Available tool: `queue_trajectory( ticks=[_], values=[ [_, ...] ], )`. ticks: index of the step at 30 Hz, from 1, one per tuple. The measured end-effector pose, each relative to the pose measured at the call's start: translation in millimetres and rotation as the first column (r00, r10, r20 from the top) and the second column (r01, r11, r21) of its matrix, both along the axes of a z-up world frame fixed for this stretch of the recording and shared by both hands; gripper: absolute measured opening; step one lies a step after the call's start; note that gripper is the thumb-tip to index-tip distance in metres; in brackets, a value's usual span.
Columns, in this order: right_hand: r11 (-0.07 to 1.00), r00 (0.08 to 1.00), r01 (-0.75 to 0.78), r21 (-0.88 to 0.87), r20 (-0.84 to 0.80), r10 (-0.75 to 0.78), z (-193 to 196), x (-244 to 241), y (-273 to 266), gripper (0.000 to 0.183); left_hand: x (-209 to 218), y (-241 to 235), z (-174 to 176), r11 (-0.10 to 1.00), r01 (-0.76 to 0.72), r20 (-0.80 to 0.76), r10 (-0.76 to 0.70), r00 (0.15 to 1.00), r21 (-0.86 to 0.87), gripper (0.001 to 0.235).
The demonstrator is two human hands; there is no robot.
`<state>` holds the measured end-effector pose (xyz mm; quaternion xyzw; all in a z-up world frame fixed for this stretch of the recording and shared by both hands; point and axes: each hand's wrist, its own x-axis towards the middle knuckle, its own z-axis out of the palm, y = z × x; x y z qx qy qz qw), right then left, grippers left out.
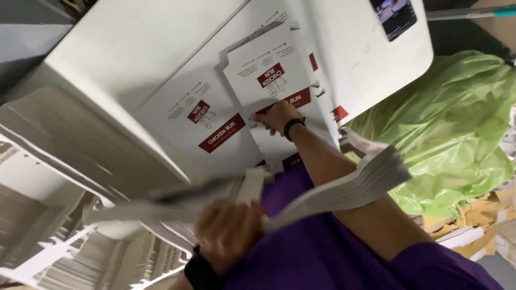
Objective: Assembling cardboard boxes by tearing off waste material and folding pre-cut sheets.
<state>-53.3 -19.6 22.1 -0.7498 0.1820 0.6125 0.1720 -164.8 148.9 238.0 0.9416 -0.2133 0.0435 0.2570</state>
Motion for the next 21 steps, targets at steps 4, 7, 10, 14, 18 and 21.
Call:
queue_trajectory(
  ticks=[4, 7, 10, 14, 18, 21],
  values=[
    [0.997, 0.998, -0.043, 0.063, 0.054, 0.039, -1.2, -5.5, -0.5, 0.062, -4.7, -13.7, 14.8, 0.991, 0.039, 0.071, -0.049, 0.996, 0.127, 0.039],
    [0.999, 0.997, -0.040, 0.022, 0.068, 0.038, 0.4, -8.1, -3.6, 0.062, 2.8, -5.3, -19.5, 0.989, -0.060, -0.032, 0.065, 0.997, 0.133, 0.017],
    [0.974, 0.981, 0.102, 0.201, 0.143, -0.132, -34.2, -31.4, -18.3, 0.052, 36.8, 3.5, -71.9, 0.974, -0.170, 0.221, 0.135, 0.966, 0.147, 0.025],
    [0.984, 0.975, 0.137, 0.116, 0.161, -0.154, -52.9, -38.0, -18.8, 0.037, 59.6, 3.4, -69.7, 0.912, -0.368, -0.043, 0.381, 0.924, 0.181, 0.085],
    [0.961, 0.956, 0.203, 0.185, 0.174, -0.236, -19.9, -27.8, -7.2, 0.038, 20.5, -19.5, -63.9, 0.809, -0.587, -0.175, 0.572, 0.801, -0.042, 0.042],
    [0.941, 0.947, 0.198, 0.273, 0.194, -0.255, -18.7, -28.8, -8.4, 0.031, -67.0, -47.2, -120.9, 0.669, -0.729, -0.522, 0.679, 0.516, 0.149, 0.023]
  ],
)
